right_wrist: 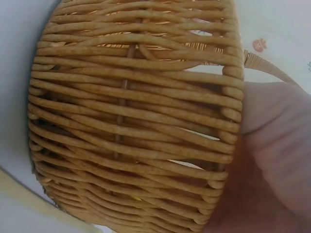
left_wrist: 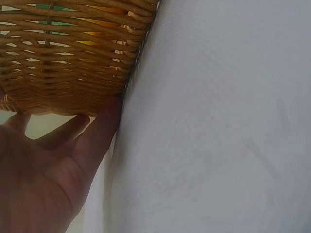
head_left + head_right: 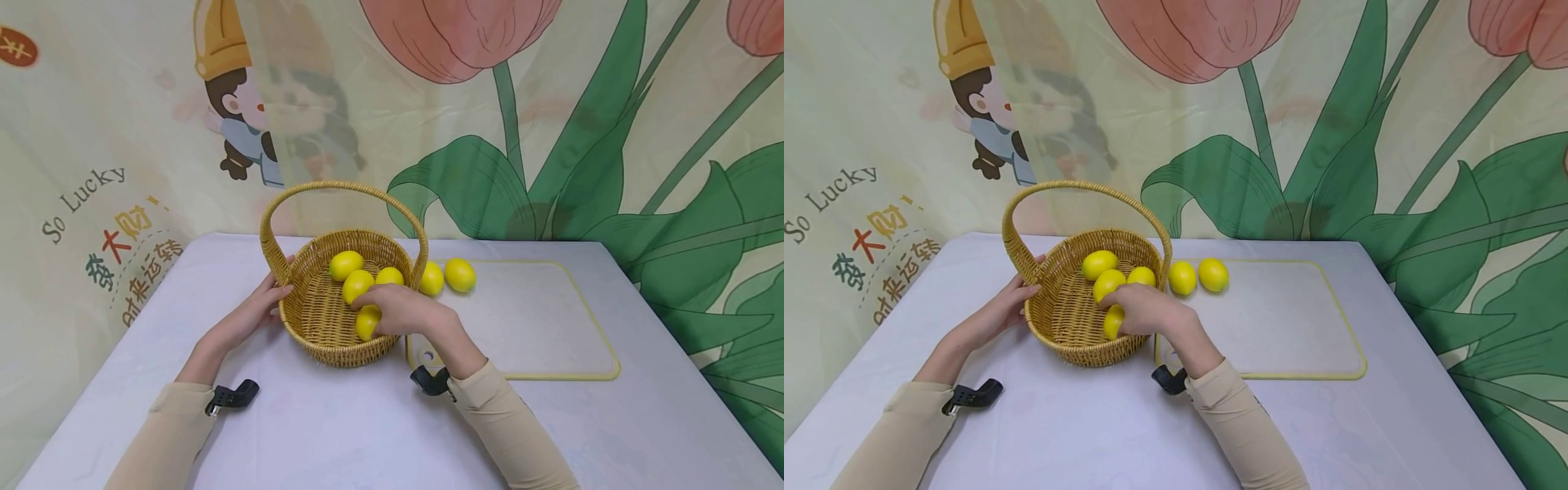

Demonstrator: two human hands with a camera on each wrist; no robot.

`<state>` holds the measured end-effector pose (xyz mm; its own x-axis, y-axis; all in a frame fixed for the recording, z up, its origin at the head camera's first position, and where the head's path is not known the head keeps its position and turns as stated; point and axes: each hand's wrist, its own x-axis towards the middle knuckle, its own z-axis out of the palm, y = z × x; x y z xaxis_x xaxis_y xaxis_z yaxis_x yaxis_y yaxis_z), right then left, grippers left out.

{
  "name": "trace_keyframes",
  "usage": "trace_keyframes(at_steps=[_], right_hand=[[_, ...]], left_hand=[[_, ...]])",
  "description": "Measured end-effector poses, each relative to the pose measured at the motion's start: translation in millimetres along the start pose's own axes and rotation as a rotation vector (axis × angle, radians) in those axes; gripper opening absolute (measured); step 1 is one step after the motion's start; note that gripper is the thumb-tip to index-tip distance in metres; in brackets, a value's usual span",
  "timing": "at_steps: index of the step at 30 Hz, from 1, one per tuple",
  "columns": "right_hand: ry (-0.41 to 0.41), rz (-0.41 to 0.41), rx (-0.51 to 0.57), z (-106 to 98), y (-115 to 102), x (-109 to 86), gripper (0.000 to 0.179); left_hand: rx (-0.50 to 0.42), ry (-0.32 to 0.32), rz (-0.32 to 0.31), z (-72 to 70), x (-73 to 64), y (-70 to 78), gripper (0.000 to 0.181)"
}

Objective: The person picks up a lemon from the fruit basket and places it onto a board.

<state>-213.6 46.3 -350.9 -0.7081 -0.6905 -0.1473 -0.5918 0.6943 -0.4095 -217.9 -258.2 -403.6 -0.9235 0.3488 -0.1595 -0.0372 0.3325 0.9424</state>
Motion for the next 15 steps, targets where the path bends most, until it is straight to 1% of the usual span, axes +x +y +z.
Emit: trace_keyframes(at_steps=[4, 6, 11, 15], right_hand=[[-0.015, -0.005, 0.010, -0.7, -0.4, 0.8, 0.057], [-0.017, -0.004, -0.001, -0.8, -1.1, 1.0, 0.053], [-0.005, -0.009, -0.039, -0.4, -2.7, 1.6, 0.047], [-0.001, -0.009, -0.037, -0.3, -3.3, 2.0, 0.046]], left_hand=[[-0.011, -0.007, 0.007, -0.5, -0.9, -1.5, 0.066], [-0.011, -0.009, 0.010, -0.6, -1.1, -2.0, 0.067], [0.000, 0.001, 0.000, -0.8, -0.6, -1.4, 0.067], [0.009, 0.002, -0.006, -0.8, 0.0, -1.4, 0.067]])
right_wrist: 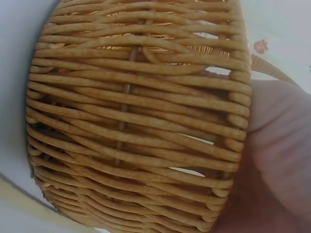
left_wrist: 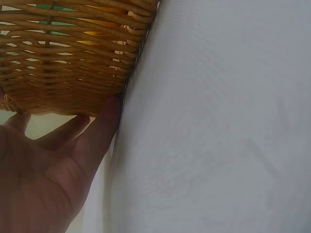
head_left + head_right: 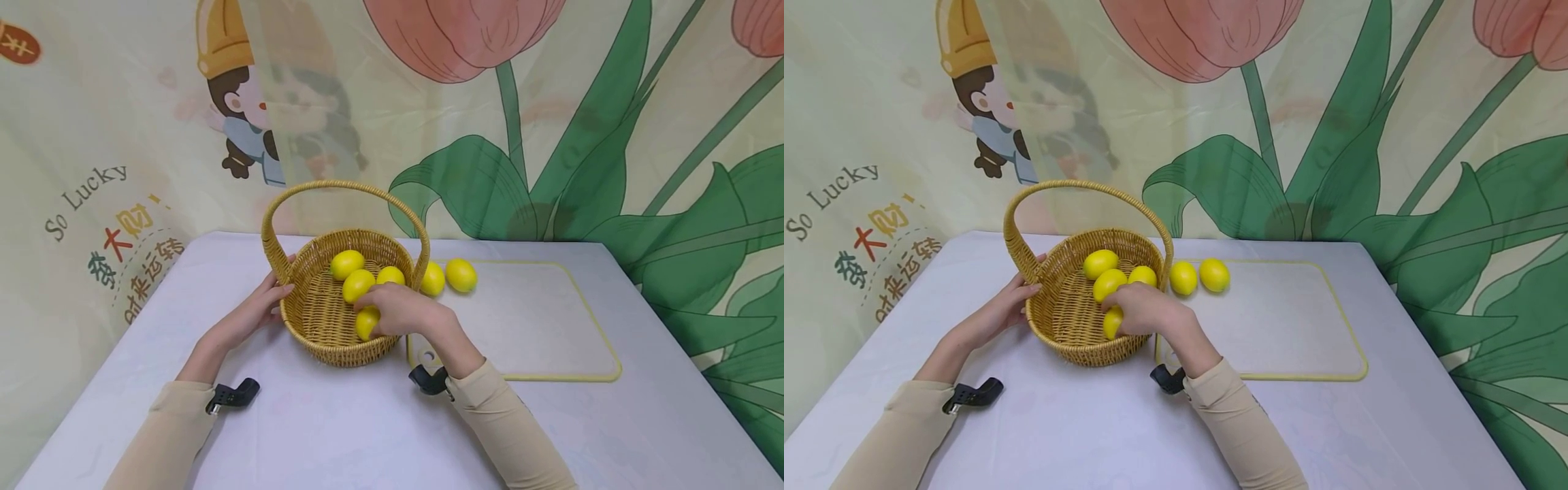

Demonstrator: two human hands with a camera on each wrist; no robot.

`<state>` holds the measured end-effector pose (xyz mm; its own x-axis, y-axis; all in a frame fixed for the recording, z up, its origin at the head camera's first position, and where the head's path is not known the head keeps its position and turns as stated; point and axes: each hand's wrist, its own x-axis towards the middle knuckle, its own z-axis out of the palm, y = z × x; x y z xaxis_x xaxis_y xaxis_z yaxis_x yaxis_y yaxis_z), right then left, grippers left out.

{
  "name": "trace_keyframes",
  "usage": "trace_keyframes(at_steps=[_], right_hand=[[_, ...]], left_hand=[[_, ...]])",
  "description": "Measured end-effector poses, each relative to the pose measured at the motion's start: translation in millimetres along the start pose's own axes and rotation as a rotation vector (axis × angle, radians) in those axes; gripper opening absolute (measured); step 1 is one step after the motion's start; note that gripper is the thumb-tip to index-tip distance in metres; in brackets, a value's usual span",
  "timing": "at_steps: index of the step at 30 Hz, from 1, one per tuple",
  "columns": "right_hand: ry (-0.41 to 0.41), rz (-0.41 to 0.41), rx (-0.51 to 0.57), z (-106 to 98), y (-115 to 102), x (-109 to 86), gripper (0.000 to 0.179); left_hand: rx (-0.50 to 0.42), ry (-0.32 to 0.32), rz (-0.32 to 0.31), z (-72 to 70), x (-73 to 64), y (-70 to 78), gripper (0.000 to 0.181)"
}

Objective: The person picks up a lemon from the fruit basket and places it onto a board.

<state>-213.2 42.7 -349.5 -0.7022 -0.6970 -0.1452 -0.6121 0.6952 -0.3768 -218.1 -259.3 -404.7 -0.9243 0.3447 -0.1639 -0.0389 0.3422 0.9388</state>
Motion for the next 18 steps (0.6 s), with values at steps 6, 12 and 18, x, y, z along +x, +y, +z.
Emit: trace_keyframes(at_steps=[6, 12, 18], right_hand=[[-0.018, 0.001, -0.002, -0.8, -0.2, 0.5, 0.045], [-0.023, 0.004, 0.003, 1.4, 1.0, 4.3, 0.043], [-0.010, -0.027, 0.005, 4.0, 4.8, 8.2, 0.040]], left_hand=[[-0.017, -0.019, 0.028, 0.2, -0.6, -1.4, 0.066], [-0.009, -0.012, 0.018, 0.1, -0.5, 0.4, 0.066], [-0.001, 0.000, 0.004, -0.6, 0.5, 0.4, 0.067]])
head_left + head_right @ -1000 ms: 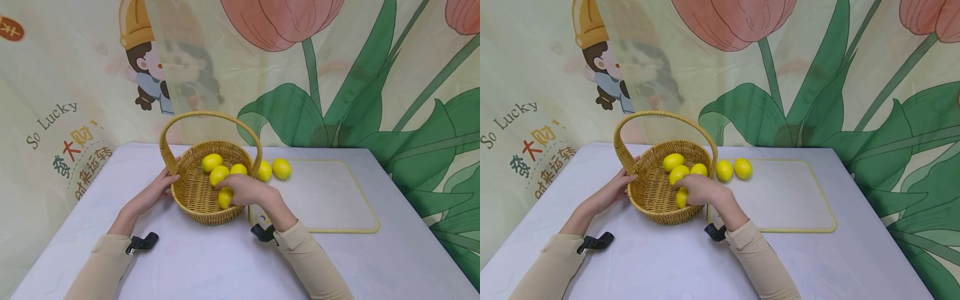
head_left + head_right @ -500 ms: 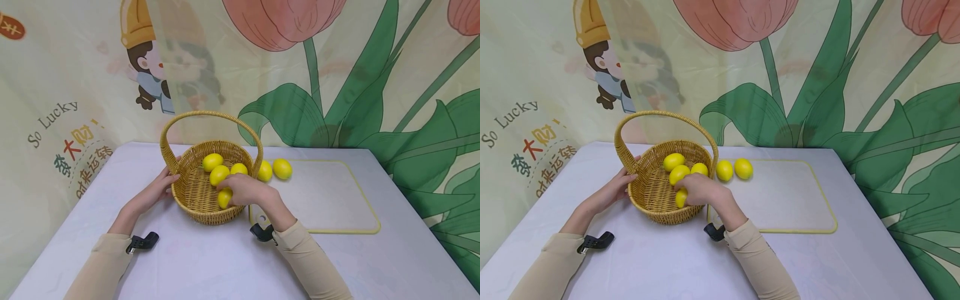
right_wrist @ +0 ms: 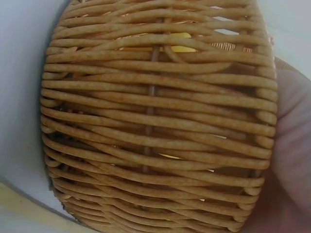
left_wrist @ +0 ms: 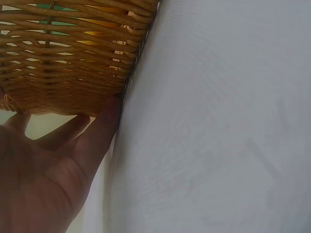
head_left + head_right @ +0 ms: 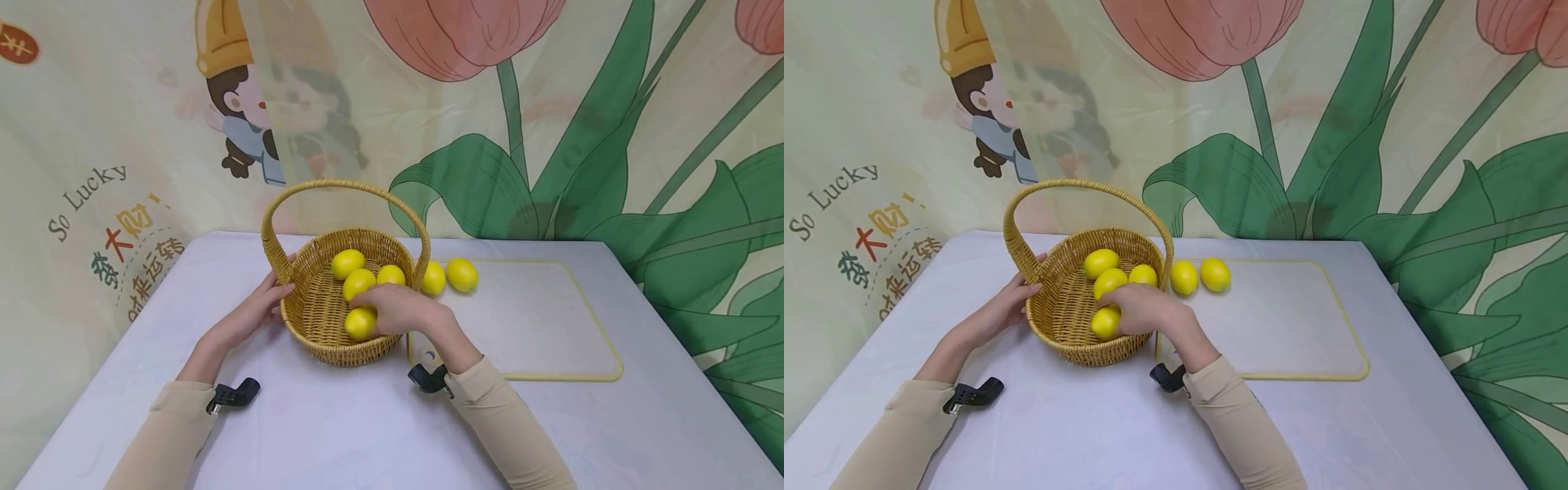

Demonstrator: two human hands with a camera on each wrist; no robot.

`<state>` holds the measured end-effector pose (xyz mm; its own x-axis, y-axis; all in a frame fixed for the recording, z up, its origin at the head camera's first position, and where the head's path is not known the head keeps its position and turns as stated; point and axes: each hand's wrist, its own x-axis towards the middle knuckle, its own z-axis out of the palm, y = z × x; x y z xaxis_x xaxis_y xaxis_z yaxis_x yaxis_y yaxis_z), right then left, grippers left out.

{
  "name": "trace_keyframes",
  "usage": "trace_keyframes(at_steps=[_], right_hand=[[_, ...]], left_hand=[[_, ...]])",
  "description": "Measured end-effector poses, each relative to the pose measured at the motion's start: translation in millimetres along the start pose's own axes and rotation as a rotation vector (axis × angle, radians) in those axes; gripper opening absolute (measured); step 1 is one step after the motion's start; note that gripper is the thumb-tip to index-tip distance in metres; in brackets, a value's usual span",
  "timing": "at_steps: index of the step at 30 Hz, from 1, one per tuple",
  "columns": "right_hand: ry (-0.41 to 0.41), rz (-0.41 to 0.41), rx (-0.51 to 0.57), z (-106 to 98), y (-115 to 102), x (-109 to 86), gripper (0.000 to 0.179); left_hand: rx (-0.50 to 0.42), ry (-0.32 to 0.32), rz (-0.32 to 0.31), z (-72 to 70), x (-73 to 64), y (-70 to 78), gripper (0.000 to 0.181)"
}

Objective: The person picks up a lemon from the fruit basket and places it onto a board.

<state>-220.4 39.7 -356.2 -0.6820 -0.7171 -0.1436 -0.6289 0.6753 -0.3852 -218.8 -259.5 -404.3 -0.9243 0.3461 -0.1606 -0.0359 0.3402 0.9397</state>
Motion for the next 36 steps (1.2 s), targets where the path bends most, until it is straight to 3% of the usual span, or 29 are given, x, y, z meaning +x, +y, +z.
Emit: trace_keyframes(at_steps=[12, 22, 36], right_hand=[[0.023, -0.033, 0.019, 1, 3, -0.4, 0.045], [0.073, 0.005, -0.003, -5, 1, -7.4, 0.056], [0.154, 0.009, -0.012, -19, -9, -22.8, 0.059]], left_hand=[[-0.015, -0.010, 0.008, 0.3, -1.0, -0.4, 0.066], [0.021, 0.008, -0.006, 0.9, -0.6, 2.2, 0.065], [-0.004, -0.004, 0.004, 1.2, -1.2, 0.3, 0.066]])
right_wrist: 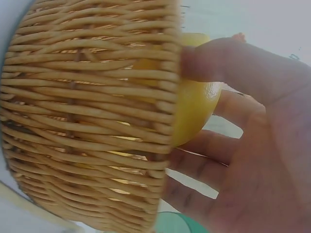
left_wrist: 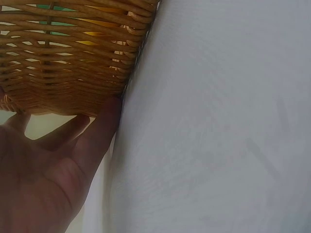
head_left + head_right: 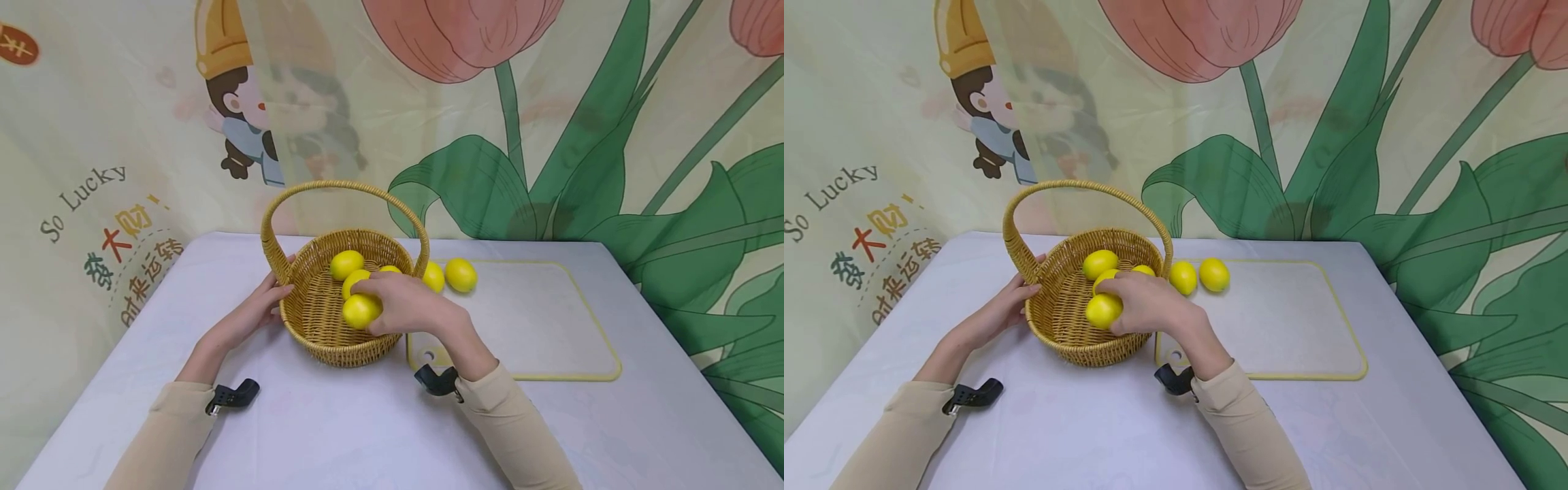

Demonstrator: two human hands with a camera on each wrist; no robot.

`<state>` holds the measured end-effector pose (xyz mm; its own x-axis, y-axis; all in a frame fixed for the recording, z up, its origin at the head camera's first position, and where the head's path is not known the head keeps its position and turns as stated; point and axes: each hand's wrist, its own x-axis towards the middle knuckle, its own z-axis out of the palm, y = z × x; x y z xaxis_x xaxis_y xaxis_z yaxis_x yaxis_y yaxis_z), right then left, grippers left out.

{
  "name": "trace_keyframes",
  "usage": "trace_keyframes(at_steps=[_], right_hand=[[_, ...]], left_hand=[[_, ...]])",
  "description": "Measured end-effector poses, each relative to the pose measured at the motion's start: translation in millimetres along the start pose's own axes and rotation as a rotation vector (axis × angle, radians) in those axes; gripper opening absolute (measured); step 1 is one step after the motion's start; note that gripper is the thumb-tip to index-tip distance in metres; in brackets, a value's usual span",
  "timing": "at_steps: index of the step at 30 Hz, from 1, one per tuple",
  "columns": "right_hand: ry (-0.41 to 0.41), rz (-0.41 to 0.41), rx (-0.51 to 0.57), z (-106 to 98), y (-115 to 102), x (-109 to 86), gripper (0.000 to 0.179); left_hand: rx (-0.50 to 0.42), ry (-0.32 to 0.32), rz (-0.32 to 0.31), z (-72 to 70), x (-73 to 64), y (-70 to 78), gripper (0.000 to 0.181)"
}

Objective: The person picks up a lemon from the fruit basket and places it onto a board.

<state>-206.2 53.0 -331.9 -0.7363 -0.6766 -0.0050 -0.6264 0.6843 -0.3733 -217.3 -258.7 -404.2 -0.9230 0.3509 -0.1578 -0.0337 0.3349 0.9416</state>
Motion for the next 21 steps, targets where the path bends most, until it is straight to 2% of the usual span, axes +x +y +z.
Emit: trace_keyframes(at_steps=[13, 21], right_hand=[[0.081, 0.005, 0.014, -17, -3, -16.7, 0.059], [0.132, 0.009, 0.023, -24, -2, -23.8, 0.059]], left_hand=[[-0.017, -0.017, 0.031, 0.5, -1.0, -0.9, 0.065], [-0.012, -0.004, 0.004, 1.1, -0.5, -0.4, 0.066]])
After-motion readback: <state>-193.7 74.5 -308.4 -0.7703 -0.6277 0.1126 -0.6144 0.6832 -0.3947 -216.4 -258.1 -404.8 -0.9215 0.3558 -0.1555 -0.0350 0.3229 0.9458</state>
